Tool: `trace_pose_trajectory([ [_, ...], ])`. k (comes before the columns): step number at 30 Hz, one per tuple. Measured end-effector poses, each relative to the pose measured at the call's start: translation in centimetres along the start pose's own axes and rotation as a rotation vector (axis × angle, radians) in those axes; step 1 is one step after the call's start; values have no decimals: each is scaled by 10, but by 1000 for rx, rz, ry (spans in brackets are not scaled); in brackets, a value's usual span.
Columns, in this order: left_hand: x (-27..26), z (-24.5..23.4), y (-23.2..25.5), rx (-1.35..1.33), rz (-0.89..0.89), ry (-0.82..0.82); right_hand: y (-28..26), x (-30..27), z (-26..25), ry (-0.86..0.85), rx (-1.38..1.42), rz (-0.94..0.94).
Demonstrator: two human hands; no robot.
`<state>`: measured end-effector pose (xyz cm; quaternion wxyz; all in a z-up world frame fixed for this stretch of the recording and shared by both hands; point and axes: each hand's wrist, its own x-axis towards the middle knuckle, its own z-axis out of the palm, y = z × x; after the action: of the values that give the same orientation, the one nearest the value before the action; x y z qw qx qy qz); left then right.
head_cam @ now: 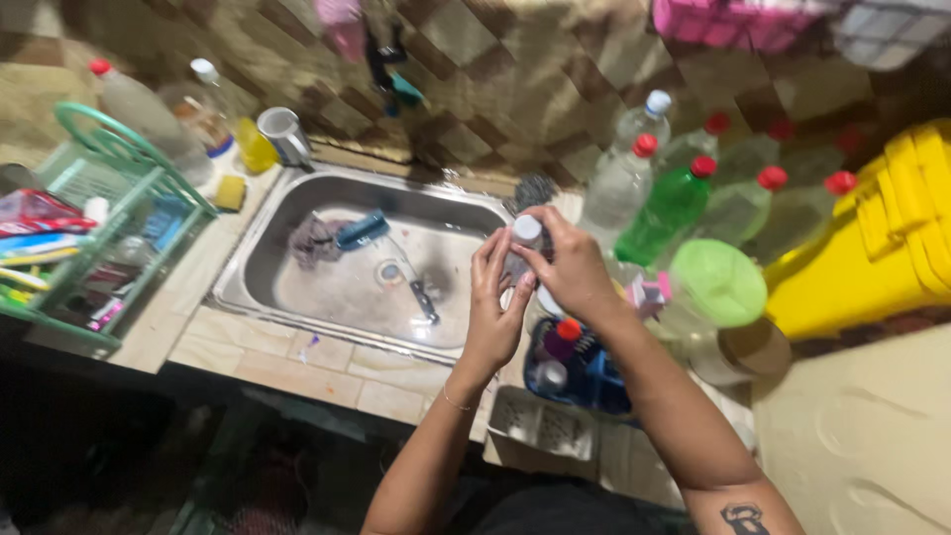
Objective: The person rinses a white plastic container under the tap, then places it in a blue dish rack. They then pick up and rinse several small bottles and toothbrushes, placing them into the same blue rack. The person also handles small packets and a green lid, organizing them into the rack.
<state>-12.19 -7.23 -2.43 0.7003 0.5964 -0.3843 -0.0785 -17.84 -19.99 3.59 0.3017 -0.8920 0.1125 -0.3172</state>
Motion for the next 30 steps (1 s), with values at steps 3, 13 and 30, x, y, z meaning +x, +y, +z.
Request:
trace_pose_trajectory([
  [3,-13,19,4,-116,-64,-123,10,-23,-33,-5,-20,-17],
  [13,-47,53,24,34,-121,-348,26,-87,-82,-58,-6,244],
  [30,-66,68,-13,260,-65,-414,75,-138,-61,-172,54,175],
])
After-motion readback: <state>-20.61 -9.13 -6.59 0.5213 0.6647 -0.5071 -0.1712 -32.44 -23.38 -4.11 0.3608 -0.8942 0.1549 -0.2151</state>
